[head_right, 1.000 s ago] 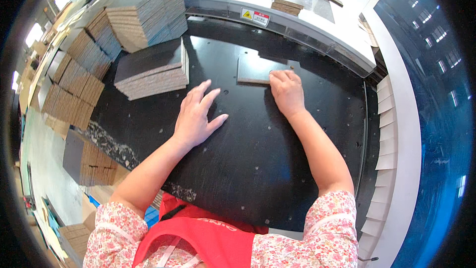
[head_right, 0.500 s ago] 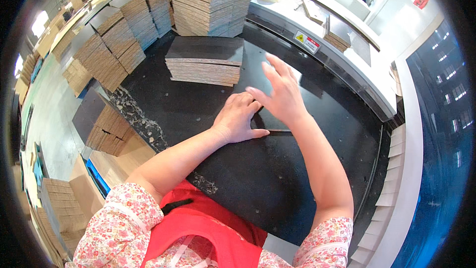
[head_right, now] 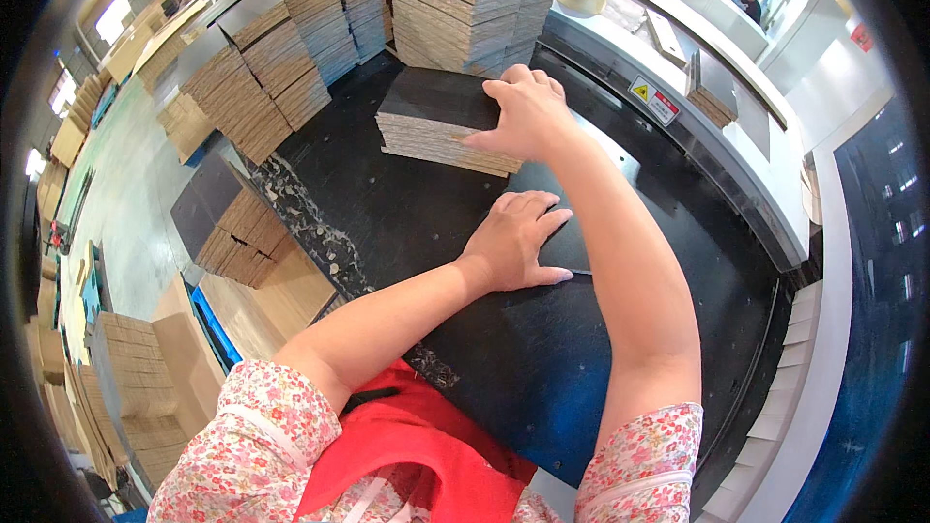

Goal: The person picks up a stack of wood panels from a pallet and moves them to a work table. They handle individual panels by placing them into an edge-processing machine and then use a hand tool to wipe along the edges.

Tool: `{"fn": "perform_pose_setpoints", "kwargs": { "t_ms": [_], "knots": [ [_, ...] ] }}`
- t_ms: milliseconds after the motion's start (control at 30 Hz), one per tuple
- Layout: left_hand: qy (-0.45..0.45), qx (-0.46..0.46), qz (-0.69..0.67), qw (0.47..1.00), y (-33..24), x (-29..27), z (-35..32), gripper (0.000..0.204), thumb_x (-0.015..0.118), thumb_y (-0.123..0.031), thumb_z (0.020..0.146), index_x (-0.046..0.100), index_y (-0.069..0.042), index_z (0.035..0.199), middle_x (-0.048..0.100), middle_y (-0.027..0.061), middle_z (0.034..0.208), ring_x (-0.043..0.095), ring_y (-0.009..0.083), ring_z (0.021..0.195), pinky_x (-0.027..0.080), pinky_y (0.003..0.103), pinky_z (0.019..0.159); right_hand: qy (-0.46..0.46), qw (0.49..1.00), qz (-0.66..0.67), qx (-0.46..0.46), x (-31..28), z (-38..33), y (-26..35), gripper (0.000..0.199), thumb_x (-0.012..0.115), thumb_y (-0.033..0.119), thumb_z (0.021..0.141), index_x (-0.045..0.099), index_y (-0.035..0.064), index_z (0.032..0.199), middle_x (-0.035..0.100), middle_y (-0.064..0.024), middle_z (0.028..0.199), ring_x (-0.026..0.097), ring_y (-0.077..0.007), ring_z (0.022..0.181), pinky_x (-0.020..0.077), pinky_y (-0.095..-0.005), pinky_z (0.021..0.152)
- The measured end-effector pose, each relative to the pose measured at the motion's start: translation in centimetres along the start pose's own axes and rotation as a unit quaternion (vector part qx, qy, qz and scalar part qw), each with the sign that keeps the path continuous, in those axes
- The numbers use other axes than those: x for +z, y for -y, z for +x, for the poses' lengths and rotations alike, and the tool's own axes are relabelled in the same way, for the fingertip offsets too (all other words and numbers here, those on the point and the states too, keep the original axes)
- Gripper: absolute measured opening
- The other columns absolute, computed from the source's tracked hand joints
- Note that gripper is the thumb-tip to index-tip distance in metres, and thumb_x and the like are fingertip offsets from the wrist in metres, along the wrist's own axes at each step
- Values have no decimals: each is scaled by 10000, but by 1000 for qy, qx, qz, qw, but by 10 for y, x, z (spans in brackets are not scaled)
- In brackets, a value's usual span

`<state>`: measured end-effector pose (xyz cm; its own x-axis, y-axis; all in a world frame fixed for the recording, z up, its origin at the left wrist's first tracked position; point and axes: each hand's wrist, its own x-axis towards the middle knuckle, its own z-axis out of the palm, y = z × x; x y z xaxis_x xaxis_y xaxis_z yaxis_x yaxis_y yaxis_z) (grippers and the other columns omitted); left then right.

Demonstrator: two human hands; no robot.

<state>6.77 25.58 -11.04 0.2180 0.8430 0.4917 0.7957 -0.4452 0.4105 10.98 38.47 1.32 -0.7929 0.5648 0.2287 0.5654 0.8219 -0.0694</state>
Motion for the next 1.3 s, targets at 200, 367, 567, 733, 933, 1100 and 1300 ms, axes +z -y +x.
{"fn": "perform_pose_setpoints", "kwargs": {
  "t_ms": [200, 367, 567, 733, 933, 1100, 1300],
  "knots": [
    [34, -29, -24, 999, -8, -9, 7, 741, 817, -485, 733, 620, -54, 1302, 533, 175, 1398, 465, 348, 1338, 346, 465, 1130, -74, 926, 327, 174, -31, -107, -43, 754, 774, 434, 821, 562, -59, 1351, 618, -147, 1243, 587, -250, 1165, 449, -350, 1006],
    [94, -59, 23, 994, -16, -17, 14, 750, 806, -476, 775, 575, -81, 1369, 491, 161, 1452, 424, 344, 1380, 322, 474, 1170, -197, 654, 669, 293, -29, -237, -93, 575, 467, 476, 1044, 530, 8, 1372, 646, -146, 1260, 653, -254, 1133, 527, -406, 988],
    [122, -59, 54, 989, -21, -15, 18, 778, 785, -475, 802, 520, -98, 1429, 449, 150, 1495, 375, 320, 1427, 287, 471, 1203, -253, 537, 677, 434, -28, -335, -87, 618, 284, 503, 1072, 494, 21, 1397, 617, -171, 1332, 635, -309, 1201, 528, -424, 976],
    [127, -61, 57, 988, -19, -14, 15, 768, 776, -465, 808, 518, -86, 1424, 443, 143, 1504, 377, 316, 1425, 287, 451, 1204, -125, 596, 524, 596, -39, -371, -62, 533, 424, 438, 1058, 577, -21, 1281, 707, -187, 1123, 694, -311, 1051, 557, -382, 834],
    [120, -61, 66, 989, -22, -16, 14, 773, 779, -464, 806, 518, -77, 1423, 460, 146, 1490, 398, 342, 1407, 310, 463, 1183, -198, 864, 27, 462, -7, -405, -57, 268, 694, 125, 897, 660, -26, 1115, 692, -157, 1066, 701, -307, 860, 546, -373, 787],
    [116, -57, 53, 990, -20, -10, 14, 773, 788, -437, 799, 514, -83, 1429, 461, 146, 1489, 403, 348, 1403, 315, 469, 1178, -156, 895, -169, 383, 19, -379, -61, 316, 753, 225, 850, 692, 68, 1118, 616, -113, 1281, 628, -329, 1119, 549, -409, 903],
    [100, -45, 49, 993, -20, -11, 15, 766, 818, -379, 771, 529, -67, 1408, 475, 159, 1475, 421, 360, 1389, 324, 474, 1164, -102, 862, -228, 441, 29, -356, -133, 193, 726, 263, 878, 715, 87, 957, 641, -74, 1190, 638, -293, 995, 552, -400, 860]
  ]
}}
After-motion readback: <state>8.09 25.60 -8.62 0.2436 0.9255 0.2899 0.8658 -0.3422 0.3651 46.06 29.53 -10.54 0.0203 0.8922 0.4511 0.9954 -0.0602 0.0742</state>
